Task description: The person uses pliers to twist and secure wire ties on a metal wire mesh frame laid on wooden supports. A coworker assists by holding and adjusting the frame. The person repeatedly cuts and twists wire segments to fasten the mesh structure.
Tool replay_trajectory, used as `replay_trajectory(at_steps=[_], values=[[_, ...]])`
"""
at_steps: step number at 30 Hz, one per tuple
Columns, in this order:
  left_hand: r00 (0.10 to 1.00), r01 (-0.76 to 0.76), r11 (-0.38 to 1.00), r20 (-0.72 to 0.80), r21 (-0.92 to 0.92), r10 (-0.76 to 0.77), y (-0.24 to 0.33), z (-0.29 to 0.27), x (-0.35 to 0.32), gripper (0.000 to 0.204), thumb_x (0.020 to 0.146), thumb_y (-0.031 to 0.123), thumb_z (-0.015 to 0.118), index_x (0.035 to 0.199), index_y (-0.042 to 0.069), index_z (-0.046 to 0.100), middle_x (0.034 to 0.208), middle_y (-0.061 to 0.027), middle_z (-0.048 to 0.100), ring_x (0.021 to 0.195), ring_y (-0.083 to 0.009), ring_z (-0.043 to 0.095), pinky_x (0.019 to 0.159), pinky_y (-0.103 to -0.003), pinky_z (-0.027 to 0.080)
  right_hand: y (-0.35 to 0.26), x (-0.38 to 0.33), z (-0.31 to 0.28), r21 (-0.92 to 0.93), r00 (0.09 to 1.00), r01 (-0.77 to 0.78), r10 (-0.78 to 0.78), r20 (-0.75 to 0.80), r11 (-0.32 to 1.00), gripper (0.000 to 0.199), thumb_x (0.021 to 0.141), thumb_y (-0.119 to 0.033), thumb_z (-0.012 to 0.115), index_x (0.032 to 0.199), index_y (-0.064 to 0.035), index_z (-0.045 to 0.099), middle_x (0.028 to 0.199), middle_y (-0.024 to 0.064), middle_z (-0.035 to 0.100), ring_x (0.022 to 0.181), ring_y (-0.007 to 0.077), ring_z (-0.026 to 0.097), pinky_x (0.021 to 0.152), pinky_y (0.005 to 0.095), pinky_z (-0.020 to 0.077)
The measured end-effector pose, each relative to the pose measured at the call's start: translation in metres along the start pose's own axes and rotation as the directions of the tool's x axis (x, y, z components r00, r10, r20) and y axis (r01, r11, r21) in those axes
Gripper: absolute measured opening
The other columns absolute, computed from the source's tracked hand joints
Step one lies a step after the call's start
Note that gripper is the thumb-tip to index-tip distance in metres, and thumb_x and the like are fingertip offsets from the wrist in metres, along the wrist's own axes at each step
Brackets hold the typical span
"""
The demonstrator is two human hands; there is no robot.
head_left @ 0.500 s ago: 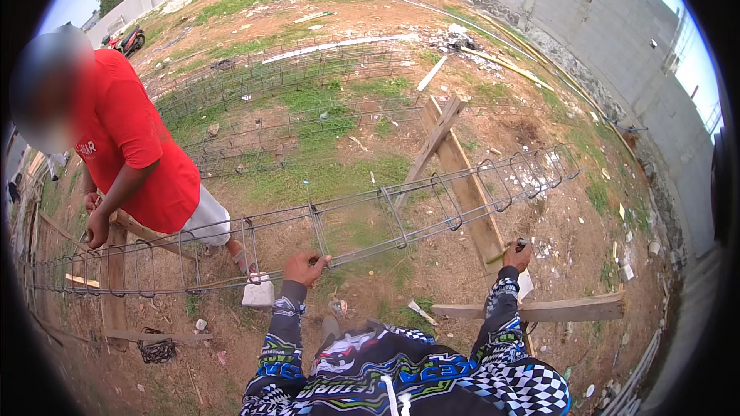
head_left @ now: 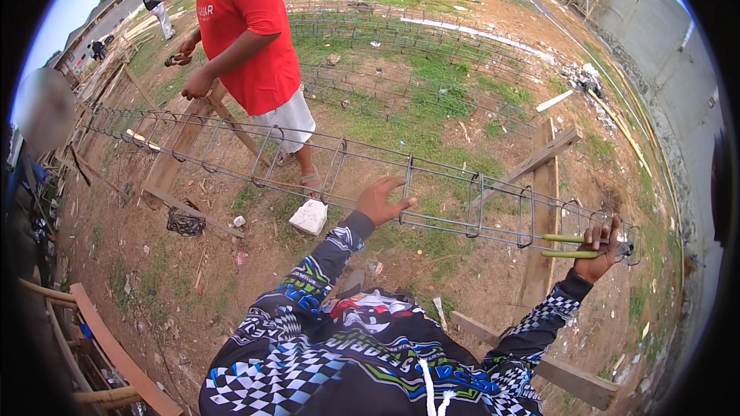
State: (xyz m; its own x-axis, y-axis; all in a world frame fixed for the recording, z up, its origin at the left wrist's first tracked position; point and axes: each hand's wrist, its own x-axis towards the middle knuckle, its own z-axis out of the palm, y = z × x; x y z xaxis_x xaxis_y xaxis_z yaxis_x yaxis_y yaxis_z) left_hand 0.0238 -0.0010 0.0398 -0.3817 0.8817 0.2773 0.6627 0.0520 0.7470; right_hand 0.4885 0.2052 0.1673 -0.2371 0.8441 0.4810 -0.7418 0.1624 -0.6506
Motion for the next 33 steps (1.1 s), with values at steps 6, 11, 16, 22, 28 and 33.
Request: replay_trajectory(at_steps=[6,11,16,22,28,33], values=[[0.987,-0.124,0.737,0.003,0.664,0.163,0.055,-0.137,-0.019,0.1,0.078,0.066,0.063,0.149,0.003,0.03,0.157,-0.0176,0.024,0.148,-0.0337,0.015,0.118,-0.055,0.005,0.073,-0.001,0.075,-0.986,0.994,0.035,0.094,0.05,0.162,0.042,0.093,-0.008,0.055,0.135,-0.0013,0.05,0.122,0.0135,0.063,0.097,0.0193,0.063,0.08,0.03,0.0468],[0.787,0.617,0.436,-0.524,0.655,-0.325,-0.034,-0.257,-0.045,0.079,0.084,0.054,0.066,0.14,0.003,0.044,0.145,-0.0272,0.04,0.139,-0.0376,0.034,0.11,-0.06,0.026,0.086,0.072,-0.032,-0.99,0.991,-0.073,0.1,-0.086,-0.121,0.041,0.09,-0.013,0.056,0.129,-0.0004,0.052,0.104,0.0177,0.067,0.09,0.0263,0.065,0.082,0.0399,0.0509],[0.939,0.193,0.959,-0.324,0.208,-0.118,-0.01,-0.199,-0.047,0.039,0.086,0.031,0.07,0.102,-0.004,0.068,0.098,-0.02,0.069,0.091,-0.032,0.067,0.082,-0.039,0.051,0.132,0.003,0.04,-0.223,0.6,-0.797,0.777,-0.191,0.561,0.027,0.089,-0.012,0.056,0.115,-0.0065,0.052,0.074,0.0047,0.055,0.049,0.0081,0.045,0.044,0.0241,0.0404],[0.991,0.131,0.991,0.008,-0.017,-0.131,-0.018,-0.053,0.001,0.034,0.087,0.035,0.068,0.094,0.002,0.072,0.085,-0.0175,0.069,0.079,-0.033,0.067,0.073,-0.041,0.051,0.171,-0.03,0.148,-0.13,0.403,-0.904,0.913,0.065,0.408,0.063,0.088,-0.007,0.059,0.144,-0.0029,0.032,0.093,0.0101,0.062,0.063,0.0119,0.057,0.049,0.0261,0.0514],[0.898,0.138,0.99,0.42,0.013,-0.131,-0.042,0.0,0.029,0.04,0.086,0.041,0.067,0.085,0.002,0.073,0.074,-0.0175,0.068,0.071,-0.0327,0.066,0.068,-0.041,0.05,0.191,-0.133,0.151,-0.524,0.388,-0.831,0.869,-0.306,0.186,0.063,0.087,-0.003,0.058,0.145,-0.0052,0.035,0.088,0.0075,0.061,0.062,0.0163,0.062,0.054,0.0342,0.0576],[0.816,0.142,0.989,0.57,-0.038,-0.095,-0.047,0.012,0.039,0.039,0.085,0.04,0.068,0.08,0.002,0.073,0.067,-0.0185,0.066,0.063,-0.0337,0.064,0.066,-0.044,0.05,0.193,-0.151,0.169,-0.7,0.285,-0.714,0.909,-0.303,-0.009,0.085,0.076,0.006,0.053,0.154,-0.0134,0.024,0.093,0.0086,0.062,0.073,0.0215,0.065,0.071,0.0333,0.054]])
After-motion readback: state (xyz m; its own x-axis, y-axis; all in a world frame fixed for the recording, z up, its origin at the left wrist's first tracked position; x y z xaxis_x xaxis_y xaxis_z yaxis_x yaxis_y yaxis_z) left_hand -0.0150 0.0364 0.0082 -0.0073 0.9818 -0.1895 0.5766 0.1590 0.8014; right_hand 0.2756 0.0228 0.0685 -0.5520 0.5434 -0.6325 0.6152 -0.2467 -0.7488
